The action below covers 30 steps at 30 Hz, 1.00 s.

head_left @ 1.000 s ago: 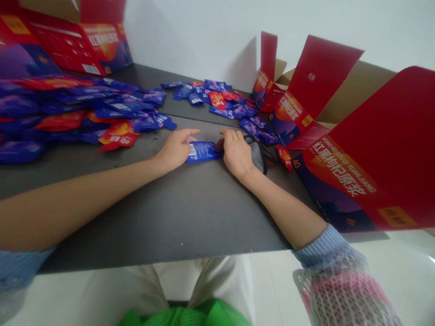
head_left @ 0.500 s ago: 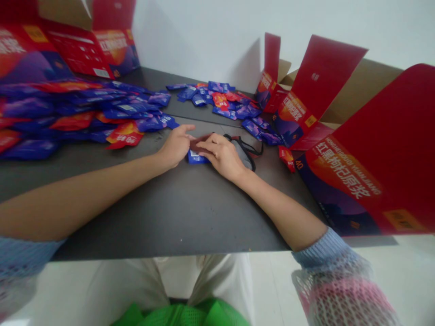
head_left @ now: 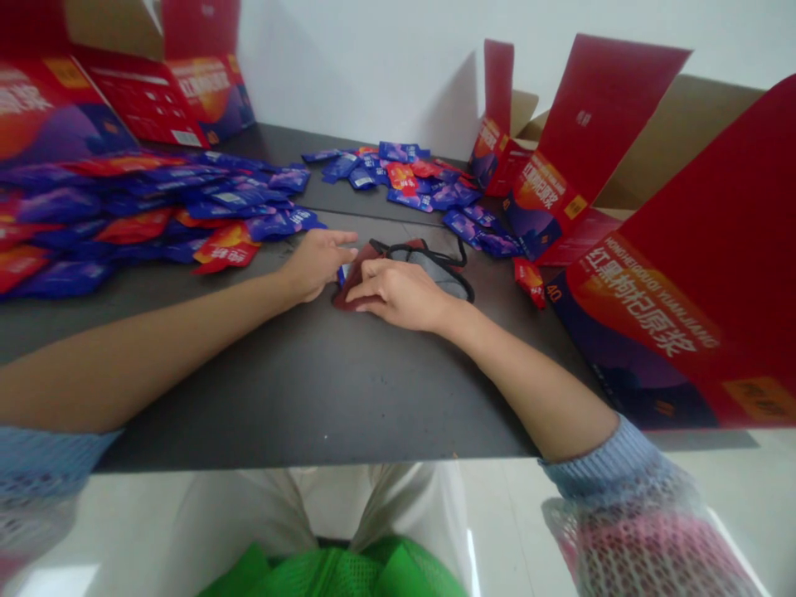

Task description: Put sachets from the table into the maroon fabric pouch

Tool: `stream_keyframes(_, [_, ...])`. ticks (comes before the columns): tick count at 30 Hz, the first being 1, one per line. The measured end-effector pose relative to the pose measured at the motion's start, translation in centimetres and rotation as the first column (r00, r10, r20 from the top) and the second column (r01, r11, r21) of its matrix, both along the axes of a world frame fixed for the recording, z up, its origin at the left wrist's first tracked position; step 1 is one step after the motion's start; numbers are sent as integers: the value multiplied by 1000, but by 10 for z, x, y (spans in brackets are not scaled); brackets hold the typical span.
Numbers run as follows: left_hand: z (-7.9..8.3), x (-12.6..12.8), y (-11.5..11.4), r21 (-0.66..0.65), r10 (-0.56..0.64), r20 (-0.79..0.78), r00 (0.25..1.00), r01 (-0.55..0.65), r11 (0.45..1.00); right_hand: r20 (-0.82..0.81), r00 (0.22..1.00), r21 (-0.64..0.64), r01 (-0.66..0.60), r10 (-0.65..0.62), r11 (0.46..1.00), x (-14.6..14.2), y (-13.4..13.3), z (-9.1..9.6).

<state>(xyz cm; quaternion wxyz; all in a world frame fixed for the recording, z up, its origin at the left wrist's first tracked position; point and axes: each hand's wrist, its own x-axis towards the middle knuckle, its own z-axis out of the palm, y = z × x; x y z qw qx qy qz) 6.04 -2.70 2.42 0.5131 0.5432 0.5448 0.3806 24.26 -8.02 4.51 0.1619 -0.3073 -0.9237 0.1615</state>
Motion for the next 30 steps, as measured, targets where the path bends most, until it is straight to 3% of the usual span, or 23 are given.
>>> stream_keyframes(3, [5, 2, -4, -68, -13, -11, 1000, 13, 998, -17, 1000, -87, -2, 0, 996, 10, 9, 1])
stream_keyframes(8, [5, 3, -7, -38, -31, -23, 999, 31, 999, -22, 1000, -248, -17, 12, 969, 28, 23, 1])
stream_keyframes(11, [0, 0, -6, 10, -31, -71, 997, 32, 999, 28, 997, -296, 78, -72, 952, 38, 30, 1])
stream_keyframes(15, [-6, -4, -4, 70, -78, -81, 994, 84, 994, 135, 916, -160, 397, -378, 904, 46, 33, -3])
stream_keyframes(19, [-7, -7, -3, 66, -125, -48, 991, 128, 989, 134, 736, 61, 662, -663, 747, 45, 34, -17])
stream_keyframes(21, [-6, -8, -3, 60, -136, -33, 990, 138, 989, 108, 687, 140, 705, -719, 695, 44, 35, -26])
stream_keyframes(24, [-5, -7, -4, 62, -130, -15, 991, 130, 990, 45, 675, 183, 719, -736, 670, 42, 34, -32])
stream_keyframes(30, [-6, -4, -6, 99, -123, -48, 991, 127, 987, -171, 653, 191, 757, -738, 625, 44, 23, -21])
